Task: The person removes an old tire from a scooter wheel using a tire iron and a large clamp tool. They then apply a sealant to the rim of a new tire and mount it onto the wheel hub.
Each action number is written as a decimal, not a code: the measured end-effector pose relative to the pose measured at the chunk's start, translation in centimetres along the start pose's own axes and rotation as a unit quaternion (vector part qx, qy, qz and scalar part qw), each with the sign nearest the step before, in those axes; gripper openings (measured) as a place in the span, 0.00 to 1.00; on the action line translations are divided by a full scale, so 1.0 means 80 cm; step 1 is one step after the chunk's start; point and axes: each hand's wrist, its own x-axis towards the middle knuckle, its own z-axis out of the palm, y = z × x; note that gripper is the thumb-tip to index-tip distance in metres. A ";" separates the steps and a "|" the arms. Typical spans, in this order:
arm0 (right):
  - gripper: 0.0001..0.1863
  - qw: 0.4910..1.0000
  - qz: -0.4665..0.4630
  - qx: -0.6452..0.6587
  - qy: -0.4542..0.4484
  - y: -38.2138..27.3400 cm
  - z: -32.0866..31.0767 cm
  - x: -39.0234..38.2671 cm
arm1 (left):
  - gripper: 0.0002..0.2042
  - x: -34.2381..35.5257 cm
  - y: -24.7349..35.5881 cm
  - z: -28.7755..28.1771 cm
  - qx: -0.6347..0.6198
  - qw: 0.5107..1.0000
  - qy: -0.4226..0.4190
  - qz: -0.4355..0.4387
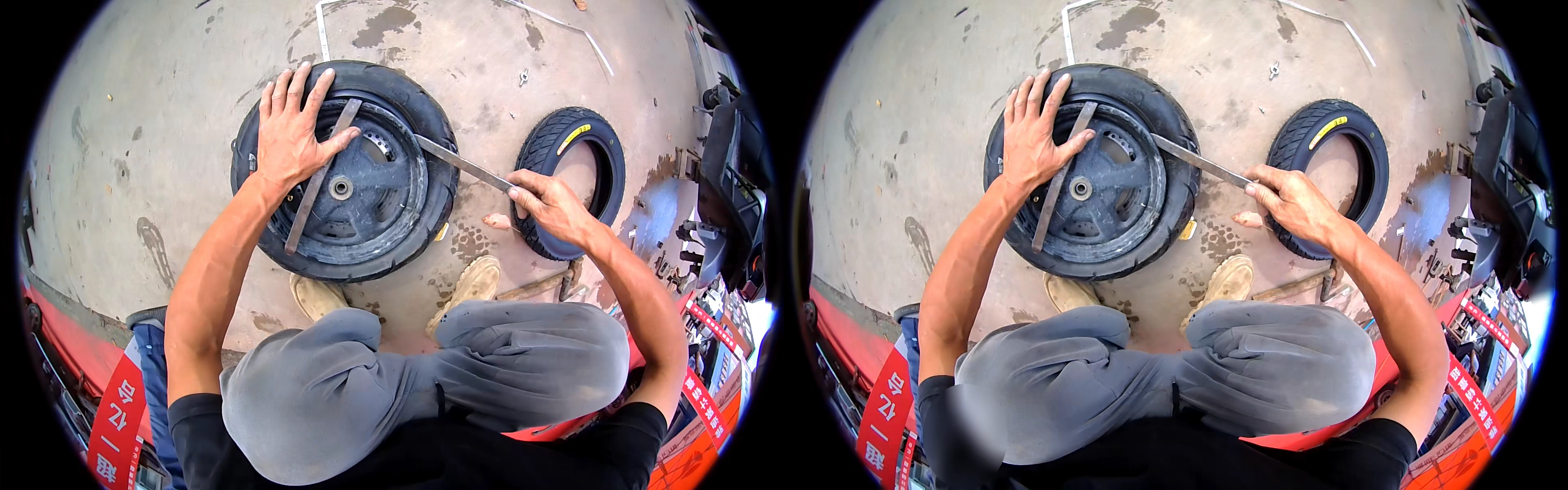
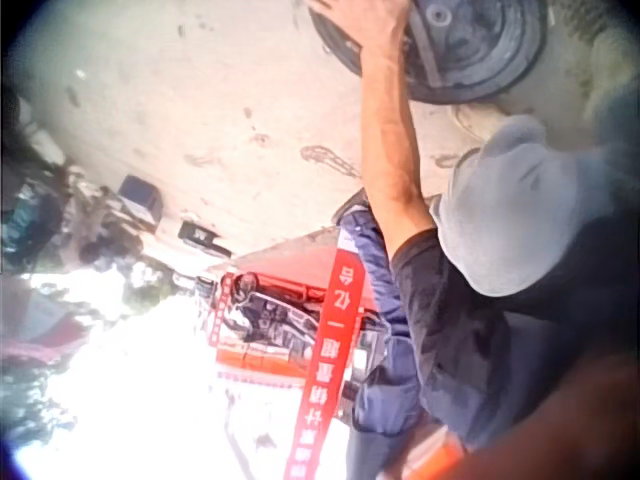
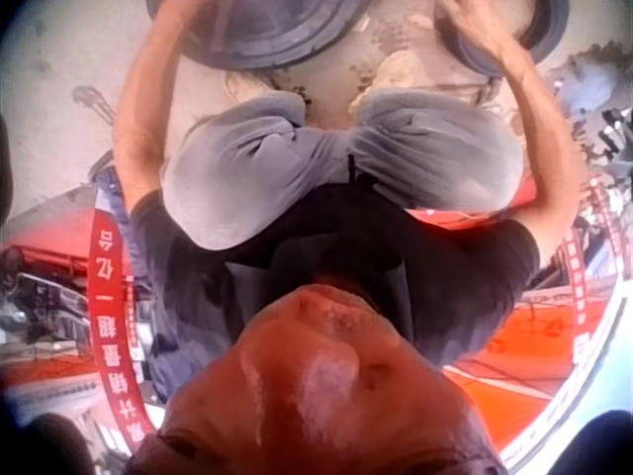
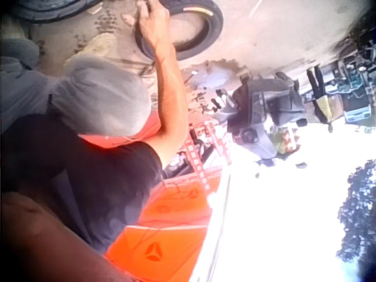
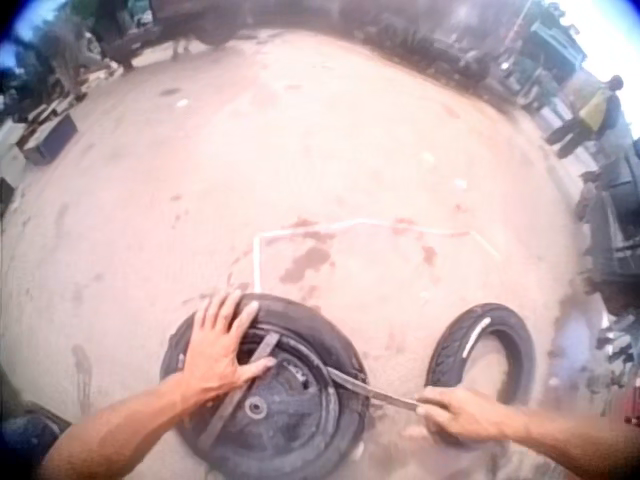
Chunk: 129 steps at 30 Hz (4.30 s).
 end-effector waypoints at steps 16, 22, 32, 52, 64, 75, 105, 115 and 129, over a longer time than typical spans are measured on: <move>0.12 0.959 -0.129 -0.250 -0.043 -0.030 -0.052 0.072 | 0.52 0.011 -0.006 0.001 -0.011 0.996 -0.085 0.005; 0.19 0.908 -0.137 -0.384 -0.100 -0.127 -0.048 0.073 | 0.51 0.015 -0.003 0.000 -0.031 0.996 -0.084 -0.010; 0.21 0.823 0.389 0.406 -0.086 -0.185 0.013 0.025 | 0.51 0.012 -0.015 -0.003 -0.062 0.991 -0.117 0.002; 0.26 0.956 0.181 0.168 0.159 -0.015 0.194 -0.062 | 0.57 0.023 0.002 -0.023 -0.039 0.994 -0.100 0.020; 0.24 0.905 0.174 0.389 -0.005 0.037 0.154 -0.140 | 0.57 0.019 -0.011 -0.002 -0.003 0.992 -0.116 0.045; 0.20 0.954 0.157 0.255 -0.016 0.029 0.064 -0.074 | 0.57 0.027 -0.007 -0.005 -0.014 0.992 -0.123 0.033; 0.28 0.911 0.268 0.300 0.087 -0.098 0.358 0.006 | 0.55 0.022 -0.013 -0.011 -0.096 0.991 -0.071 0.062; 0.25 0.938 0.250 0.164 0.173 -0.056 0.310 -0.105 | 0.55 0.013 -0.014 -0.015 -0.051 0.995 -0.086 0.029; 0.18 0.863 0.192 0.445 0.142 -0.011 0.346 -0.169 | 0.53 0.024 0.006 -0.024 -0.082 0.994 -0.042 0.061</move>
